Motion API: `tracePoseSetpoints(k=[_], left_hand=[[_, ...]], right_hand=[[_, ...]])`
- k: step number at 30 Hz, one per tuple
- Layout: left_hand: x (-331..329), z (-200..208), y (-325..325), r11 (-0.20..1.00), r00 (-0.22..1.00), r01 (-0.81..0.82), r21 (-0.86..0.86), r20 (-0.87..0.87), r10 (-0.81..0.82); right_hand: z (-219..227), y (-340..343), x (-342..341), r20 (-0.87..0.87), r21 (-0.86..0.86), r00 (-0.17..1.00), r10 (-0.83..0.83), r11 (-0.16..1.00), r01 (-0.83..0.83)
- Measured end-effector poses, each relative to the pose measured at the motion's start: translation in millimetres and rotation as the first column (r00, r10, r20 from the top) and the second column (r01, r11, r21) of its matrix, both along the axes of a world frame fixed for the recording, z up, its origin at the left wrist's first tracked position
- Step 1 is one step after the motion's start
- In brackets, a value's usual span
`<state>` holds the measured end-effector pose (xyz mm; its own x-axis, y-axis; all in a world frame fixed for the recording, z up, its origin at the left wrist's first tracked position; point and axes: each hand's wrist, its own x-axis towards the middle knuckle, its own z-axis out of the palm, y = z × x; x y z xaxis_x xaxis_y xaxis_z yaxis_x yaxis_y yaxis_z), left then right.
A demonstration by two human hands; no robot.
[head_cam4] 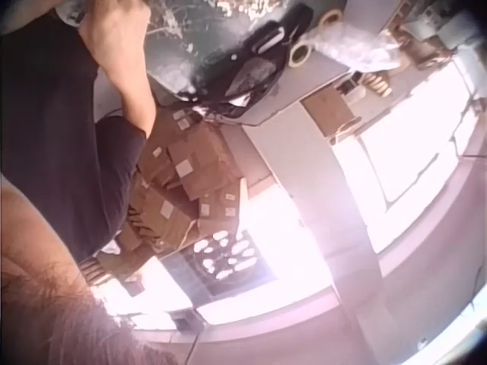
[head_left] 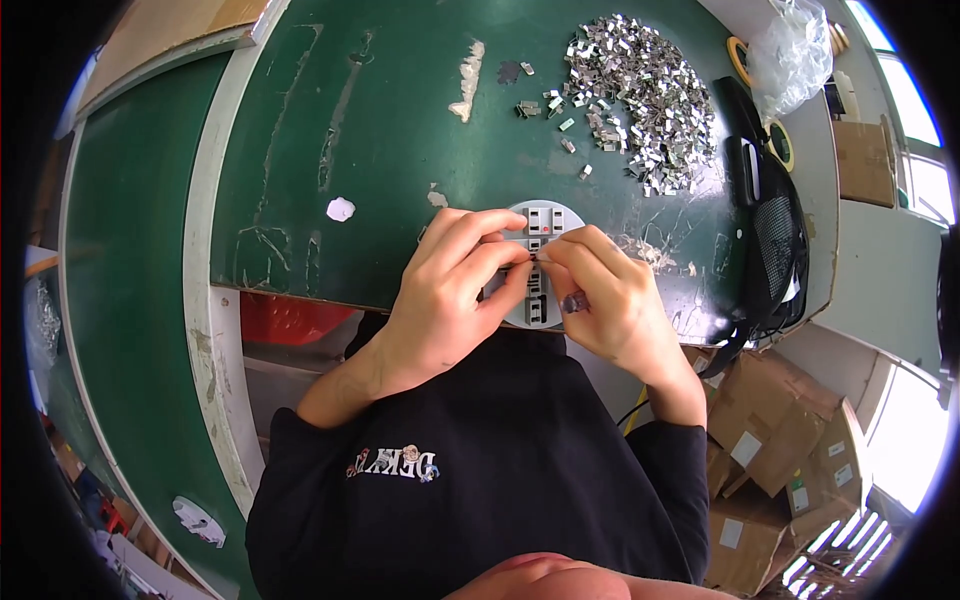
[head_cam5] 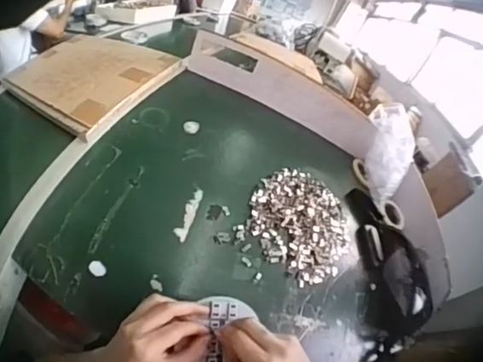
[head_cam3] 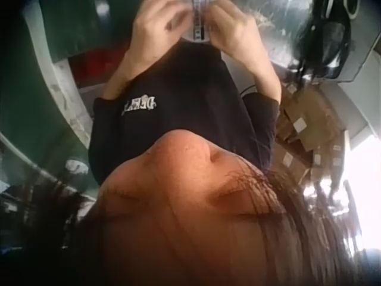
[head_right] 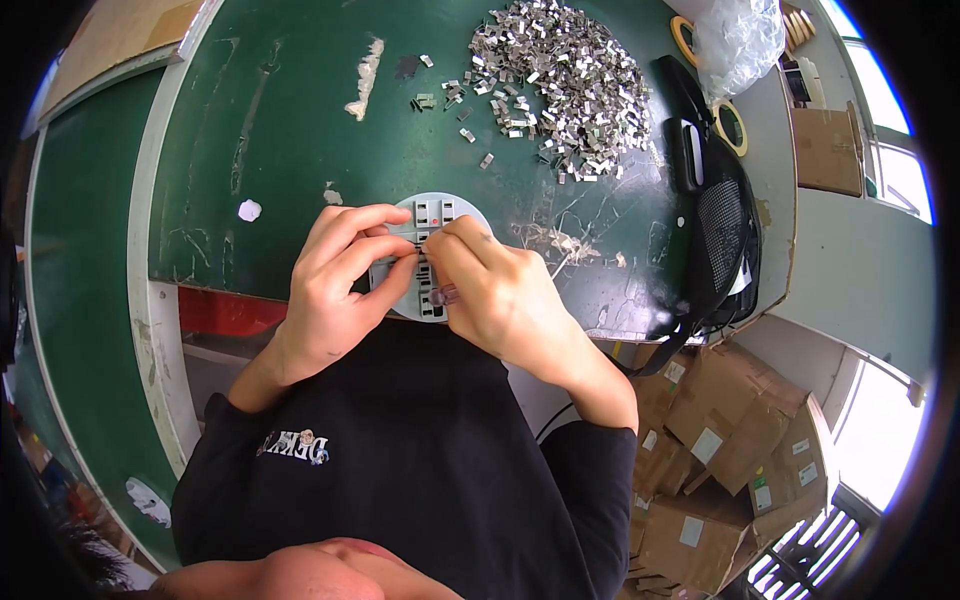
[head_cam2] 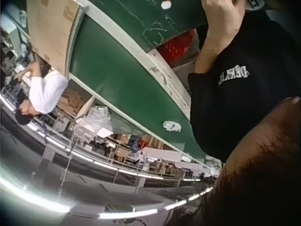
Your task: Assembling small silver metal parts into a circular white plastic base and pressing them into place using a handheld tool.
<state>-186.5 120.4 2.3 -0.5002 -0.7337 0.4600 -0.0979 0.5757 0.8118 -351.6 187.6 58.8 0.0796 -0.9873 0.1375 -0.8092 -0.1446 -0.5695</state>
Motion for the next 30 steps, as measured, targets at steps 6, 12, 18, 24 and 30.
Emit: tracePoseSetpoints(k=[6, 12, 18, 24, 30], left_hand=[[-1, -5, 1, 1.0, 1.0, -0.024, 0.013, -0.016, 0.024], [1, -2, 1, 0.998, 1.0, -0.028, 0.05, -0.012, 0.029], [2, -4, -1, 0.999, 1.0, -0.003, 0.054, -0.006, 0.003], [17, 0, -6, 0.989, 0.99, 0.108, 0.1, 0.082, -0.116], [9, 2, -4, 0.975, 0.942, 0.213, -0.063, 0.277, -0.188]], right_hand=[[15, -12, 2, -0.076, 0.184, 0.993, 0.093, 0.98, -0.077], [11, -10, 1, -0.03, 0.17, 0.996, 0.083, 0.982, -0.077], [4, -10, 7, -0.084, 0.092, 0.994, 0.072, 0.994, -0.065], [18, -13, -4, 0.436, 0.117, 0.884, -0.169, 0.985, 0.131], [-6, -17, 13, 0.985, -0.162, 0.091, 0.149, 0.973, 0.166]])
